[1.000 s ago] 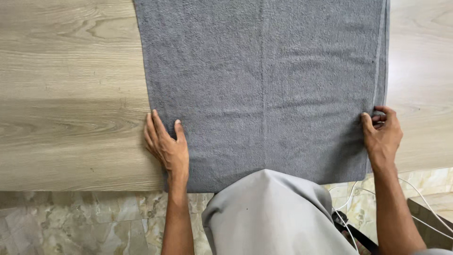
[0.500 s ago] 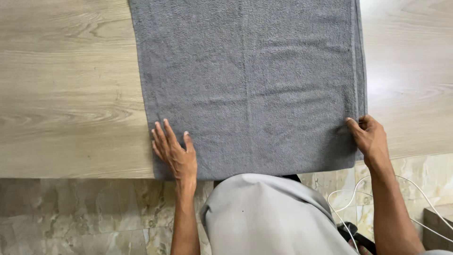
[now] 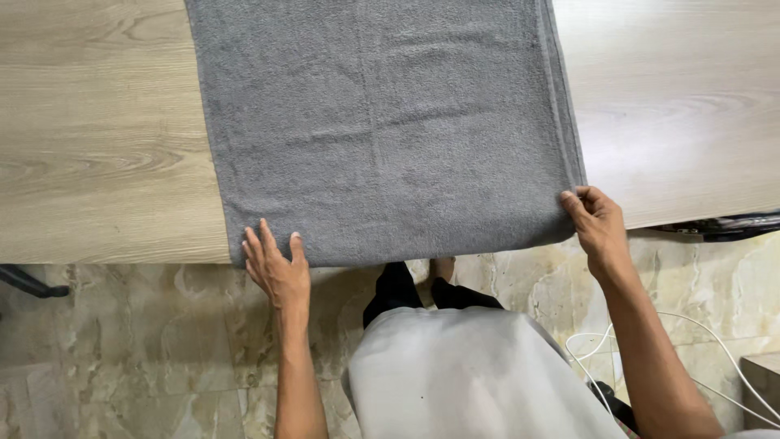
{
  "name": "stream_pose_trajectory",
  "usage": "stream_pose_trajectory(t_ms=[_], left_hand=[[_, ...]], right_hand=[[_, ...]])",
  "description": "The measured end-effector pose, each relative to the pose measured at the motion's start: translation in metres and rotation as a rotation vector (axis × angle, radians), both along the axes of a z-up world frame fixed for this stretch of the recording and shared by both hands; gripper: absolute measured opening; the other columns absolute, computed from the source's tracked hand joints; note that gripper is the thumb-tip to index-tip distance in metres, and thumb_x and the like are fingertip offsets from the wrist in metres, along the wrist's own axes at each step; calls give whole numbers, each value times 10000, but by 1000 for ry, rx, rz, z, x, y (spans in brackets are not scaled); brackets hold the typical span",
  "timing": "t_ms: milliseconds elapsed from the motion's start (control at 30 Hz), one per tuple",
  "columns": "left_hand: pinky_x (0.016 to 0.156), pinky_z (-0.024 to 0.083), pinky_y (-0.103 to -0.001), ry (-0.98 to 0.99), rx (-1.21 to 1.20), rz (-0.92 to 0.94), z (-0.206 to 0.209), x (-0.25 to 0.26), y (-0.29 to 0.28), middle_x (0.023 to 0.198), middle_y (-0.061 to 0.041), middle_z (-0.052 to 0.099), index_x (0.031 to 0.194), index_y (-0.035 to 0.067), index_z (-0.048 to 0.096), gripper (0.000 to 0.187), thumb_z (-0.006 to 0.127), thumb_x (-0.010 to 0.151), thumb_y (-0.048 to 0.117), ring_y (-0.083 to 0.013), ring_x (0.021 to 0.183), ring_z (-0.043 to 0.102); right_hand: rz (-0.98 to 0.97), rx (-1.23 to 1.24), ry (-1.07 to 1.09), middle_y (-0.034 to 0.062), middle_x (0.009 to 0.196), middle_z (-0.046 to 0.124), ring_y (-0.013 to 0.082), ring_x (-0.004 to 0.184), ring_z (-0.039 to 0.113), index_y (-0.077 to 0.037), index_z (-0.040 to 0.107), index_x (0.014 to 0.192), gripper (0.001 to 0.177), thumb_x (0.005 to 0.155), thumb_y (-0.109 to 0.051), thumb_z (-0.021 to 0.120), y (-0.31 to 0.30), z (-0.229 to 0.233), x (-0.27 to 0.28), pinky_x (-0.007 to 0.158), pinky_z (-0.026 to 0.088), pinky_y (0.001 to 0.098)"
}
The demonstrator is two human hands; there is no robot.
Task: The person folds a light-colored shirt and then a gray towel on a wooden table. They smooth the items, fold them in half multiple times, and align the edges to create neat rectangular stacks.
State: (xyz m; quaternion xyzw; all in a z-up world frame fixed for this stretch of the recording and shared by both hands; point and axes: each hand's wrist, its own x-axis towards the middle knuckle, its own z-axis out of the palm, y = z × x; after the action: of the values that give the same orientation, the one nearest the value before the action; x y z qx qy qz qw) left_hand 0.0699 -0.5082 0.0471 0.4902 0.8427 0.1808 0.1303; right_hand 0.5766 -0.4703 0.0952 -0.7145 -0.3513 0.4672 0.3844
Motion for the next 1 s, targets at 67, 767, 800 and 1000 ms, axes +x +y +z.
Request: stream_pose_trajectory(t_ms=[67,767,800,1000], left_hand=[[1220,232,-563,-52,13,44,-8,-2,-2,1657,-251,290,1593,79,391,721,650,991,379,-441,1527,259],[1160,448,-460,-287,227,-853,15,163,-37,1396,-117,640,1403,83,598,403,657,1008,136,-267,1322,583],[1134,459,-460,-386,162,-853,19,178,-43,1359,-119,657,1363,82,624,368,654,1002,149,-280,1289,599],[1052,434,-469,-579,90,-704,29,215,-58,1311,-173,645,1332,24,631,392,643,965,163,-341,1226,597]], right_hand=[[28,-80,-34,-27,860,654,47,749,537,-11,683,1101,225,991,-206,708,-10,0,-1,661,426,213],[-112,130,-34,-19,973,587,71,863,508,-60,579,1153,195,1108,-236,650,-73,-48,-10,772,442,232],[-135,148,31,-26,977,590,60,857,502,-67,578,1167,177,1117,-218,653,-75,-48,-11,761,432,221],[11,-13,32,-13,1021,696,47,859,594,-18,654,1176,217,1028,-176,648,-92,-42,-26,755,491,219]])
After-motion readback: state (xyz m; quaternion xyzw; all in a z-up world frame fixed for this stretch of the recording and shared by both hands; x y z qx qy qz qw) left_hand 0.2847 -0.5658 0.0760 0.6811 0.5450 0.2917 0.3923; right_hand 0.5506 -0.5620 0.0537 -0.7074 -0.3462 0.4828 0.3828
